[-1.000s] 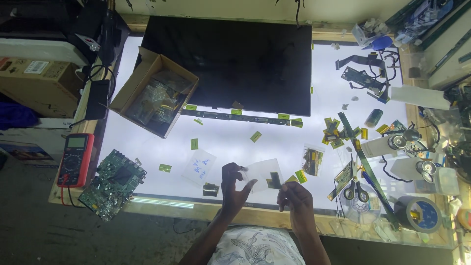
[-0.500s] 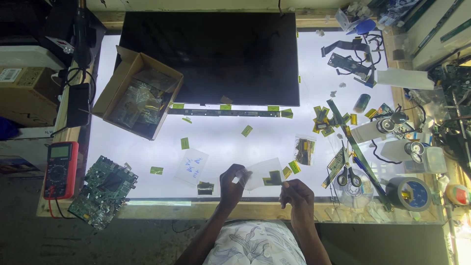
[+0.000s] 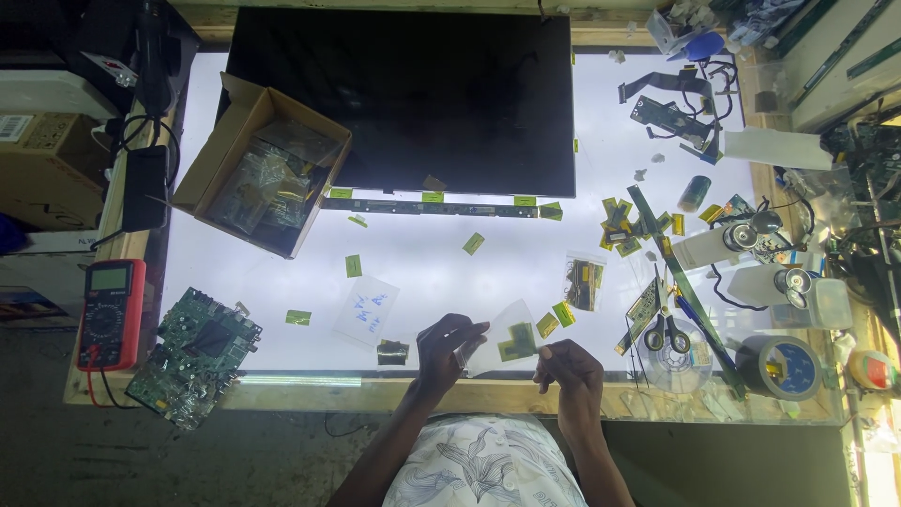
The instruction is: Sorting and inspecting small electronic ribbon cables on a light table in a repair shop
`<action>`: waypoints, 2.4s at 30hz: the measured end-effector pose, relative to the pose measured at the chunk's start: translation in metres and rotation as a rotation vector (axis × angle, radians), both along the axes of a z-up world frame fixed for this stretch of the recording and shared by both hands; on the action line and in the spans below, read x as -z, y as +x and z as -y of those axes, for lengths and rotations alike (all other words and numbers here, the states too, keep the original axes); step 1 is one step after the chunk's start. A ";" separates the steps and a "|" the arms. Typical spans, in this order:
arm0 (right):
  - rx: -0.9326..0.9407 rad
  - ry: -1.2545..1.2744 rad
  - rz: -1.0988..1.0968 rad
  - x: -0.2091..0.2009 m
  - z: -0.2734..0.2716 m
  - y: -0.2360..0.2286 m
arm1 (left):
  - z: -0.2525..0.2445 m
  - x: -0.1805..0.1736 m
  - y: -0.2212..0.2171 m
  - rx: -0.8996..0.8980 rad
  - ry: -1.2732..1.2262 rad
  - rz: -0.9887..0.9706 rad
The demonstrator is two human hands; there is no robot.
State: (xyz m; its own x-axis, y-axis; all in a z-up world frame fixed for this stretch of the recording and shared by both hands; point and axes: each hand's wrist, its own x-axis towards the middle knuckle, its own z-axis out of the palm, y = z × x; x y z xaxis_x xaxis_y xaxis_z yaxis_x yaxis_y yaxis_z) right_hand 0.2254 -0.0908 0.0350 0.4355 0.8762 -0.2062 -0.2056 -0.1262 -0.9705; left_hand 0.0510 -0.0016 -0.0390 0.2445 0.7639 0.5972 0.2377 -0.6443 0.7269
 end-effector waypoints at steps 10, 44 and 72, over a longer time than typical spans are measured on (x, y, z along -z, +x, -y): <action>-0.042 0.227 0.576 -0.037 0.003 -0.015 | 0.007 -0.002 0.007 0.097 -0.082 0.090; 0.133 0.238 0.317 0.003 -0.020 0.006 | 0.016 0.027 0.005 0.158 -1.365 0.731; -0.481 -0.076 0.888 0.097 0.002 -0.004 | 0.047 0.058 -0.048 -0.018 -0.009 -0.702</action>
State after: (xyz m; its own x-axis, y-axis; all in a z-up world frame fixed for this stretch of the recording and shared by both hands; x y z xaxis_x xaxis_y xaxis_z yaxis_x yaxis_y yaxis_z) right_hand 0.2217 -0.0932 -0.0616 0.0628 0.9972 -0.0417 0.6752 -0.0732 -0.7340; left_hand 0.0030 -0.0484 -0.0973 0.5572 0.7758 0.2960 0.6637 -0.6303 0.4028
